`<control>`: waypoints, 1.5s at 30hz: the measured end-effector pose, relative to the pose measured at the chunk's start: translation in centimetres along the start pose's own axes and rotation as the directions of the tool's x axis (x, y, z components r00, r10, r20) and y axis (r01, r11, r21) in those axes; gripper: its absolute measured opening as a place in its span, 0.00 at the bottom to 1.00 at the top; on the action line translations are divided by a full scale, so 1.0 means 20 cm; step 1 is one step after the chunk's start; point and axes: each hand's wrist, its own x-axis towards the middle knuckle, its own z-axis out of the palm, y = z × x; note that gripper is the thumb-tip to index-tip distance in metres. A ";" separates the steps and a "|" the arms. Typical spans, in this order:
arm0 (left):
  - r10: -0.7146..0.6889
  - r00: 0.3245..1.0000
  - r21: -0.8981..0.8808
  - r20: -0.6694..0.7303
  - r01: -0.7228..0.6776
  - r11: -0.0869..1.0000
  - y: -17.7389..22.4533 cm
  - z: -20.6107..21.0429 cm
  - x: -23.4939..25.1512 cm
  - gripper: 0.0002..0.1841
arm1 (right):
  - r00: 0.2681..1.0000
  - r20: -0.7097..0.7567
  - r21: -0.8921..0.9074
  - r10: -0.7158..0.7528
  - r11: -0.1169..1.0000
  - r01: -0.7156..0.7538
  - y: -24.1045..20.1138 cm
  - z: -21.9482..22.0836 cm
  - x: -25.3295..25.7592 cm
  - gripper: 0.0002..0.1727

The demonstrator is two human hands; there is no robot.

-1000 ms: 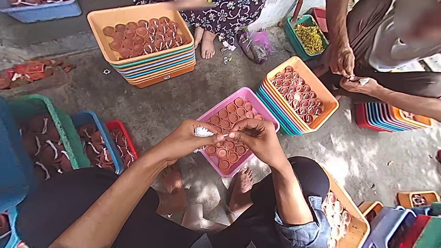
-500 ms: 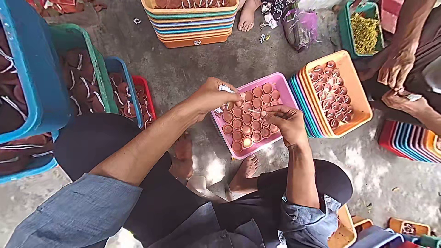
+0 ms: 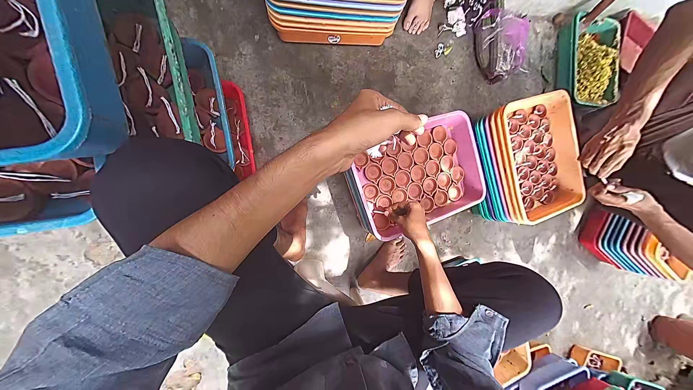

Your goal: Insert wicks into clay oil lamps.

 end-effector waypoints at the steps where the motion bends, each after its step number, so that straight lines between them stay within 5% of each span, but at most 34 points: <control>1: -0.005 1.000 0.004 0.005 0.005 1.000 0.00 0.00 -0.01 0.14 | 1.000 0.000 -0.027 0.004 1.000 -0.004 0.00 0.00 -0.01 0.07; 9: 0.005 1.000 0.007 0.007 -0.005 1.000 0.00 0.02 -0.01 0.14 | 0.973 -0.231 0.255 0.012 0.966 0.049 0.01 0.10 -0.02 0.06; 21: 0.006 1.000 0.006 0.026 -0.007 1.000 0.00 0.02 -0.01 0.15 | 0.992 -0.093 -0.242 0.090 0.964 -0.111 -0.05 0.22 -0.13 0.12; 39: 0.008 0.998 -0.112 0.058 -0.001 0.994 0.00 0.03 -0.01 0.16 | 0.986 0.091 -0.373 0.138 0.923 -0.095 -0.10 0.09 -0.14 0.20; 42: 0.070 0.992 -0.215 0.105 -0.047 0.976 0.00 0.04 0.00 0.20 | 0.998 0.025 -0.289 0.051 0.957 -0.042 -0.14 -0.08 -0.17 0.15; 45: 0.147 0.981 -0.297 0.127 -0.104 0.949 -0.04 0.07 0.00 0.26 | 0.939 -0.267 0.067 -0.216 0.968 0.241 -0.20 -0.23 -0.19 0.12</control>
